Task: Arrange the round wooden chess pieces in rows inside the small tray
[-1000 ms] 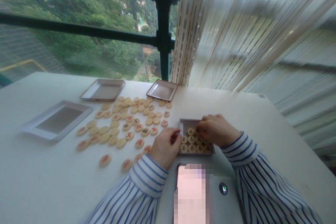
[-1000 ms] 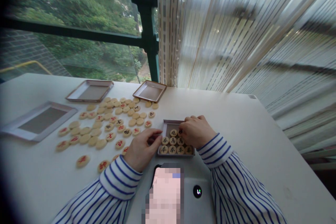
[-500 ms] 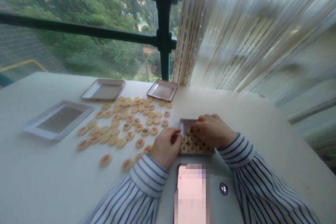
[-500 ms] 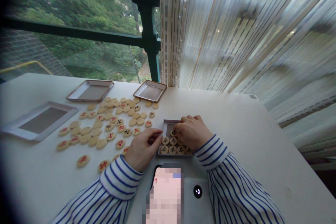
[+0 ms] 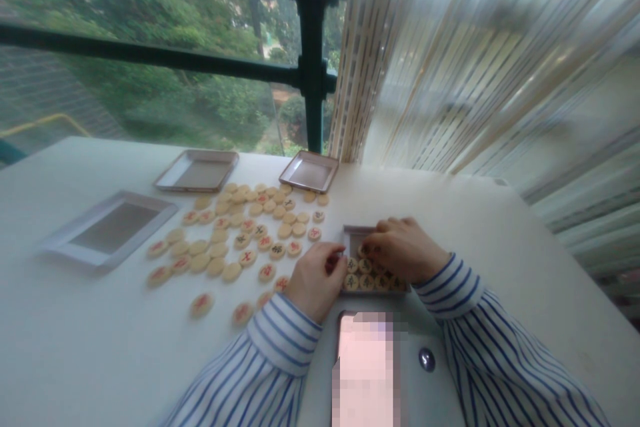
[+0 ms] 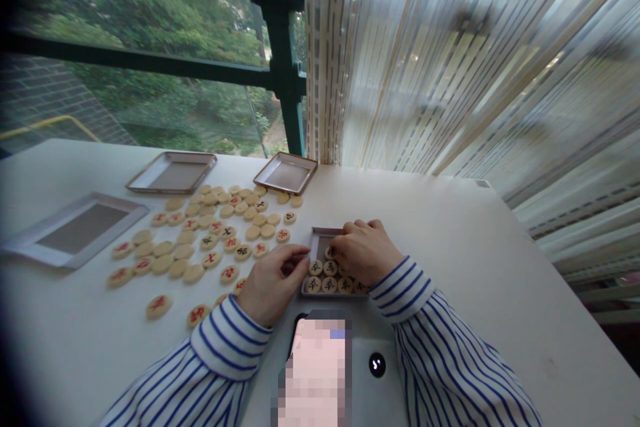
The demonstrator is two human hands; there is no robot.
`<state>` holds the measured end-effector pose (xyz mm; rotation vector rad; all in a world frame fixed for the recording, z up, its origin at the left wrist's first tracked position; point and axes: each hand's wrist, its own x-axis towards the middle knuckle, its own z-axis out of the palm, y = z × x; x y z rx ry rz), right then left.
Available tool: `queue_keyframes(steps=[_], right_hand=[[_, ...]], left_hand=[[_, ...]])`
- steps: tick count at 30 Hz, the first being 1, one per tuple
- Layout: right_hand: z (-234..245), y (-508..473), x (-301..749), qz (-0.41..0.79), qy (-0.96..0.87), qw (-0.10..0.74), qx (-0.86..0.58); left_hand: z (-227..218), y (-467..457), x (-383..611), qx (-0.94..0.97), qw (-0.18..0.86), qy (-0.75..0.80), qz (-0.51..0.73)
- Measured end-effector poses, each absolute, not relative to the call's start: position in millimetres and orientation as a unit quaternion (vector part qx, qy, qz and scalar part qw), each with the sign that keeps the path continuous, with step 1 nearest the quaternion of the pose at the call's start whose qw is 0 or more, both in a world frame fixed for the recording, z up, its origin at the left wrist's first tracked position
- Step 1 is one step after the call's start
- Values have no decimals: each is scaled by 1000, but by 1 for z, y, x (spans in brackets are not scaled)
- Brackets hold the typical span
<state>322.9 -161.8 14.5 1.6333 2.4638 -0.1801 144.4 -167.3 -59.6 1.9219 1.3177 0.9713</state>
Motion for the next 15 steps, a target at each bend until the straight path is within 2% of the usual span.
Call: queue_keyframes(steps=[15], right_hand=[[20,-162,337,-25,820,74,567]], left_hand=[[-60,-167,144,731,298,499,358]])
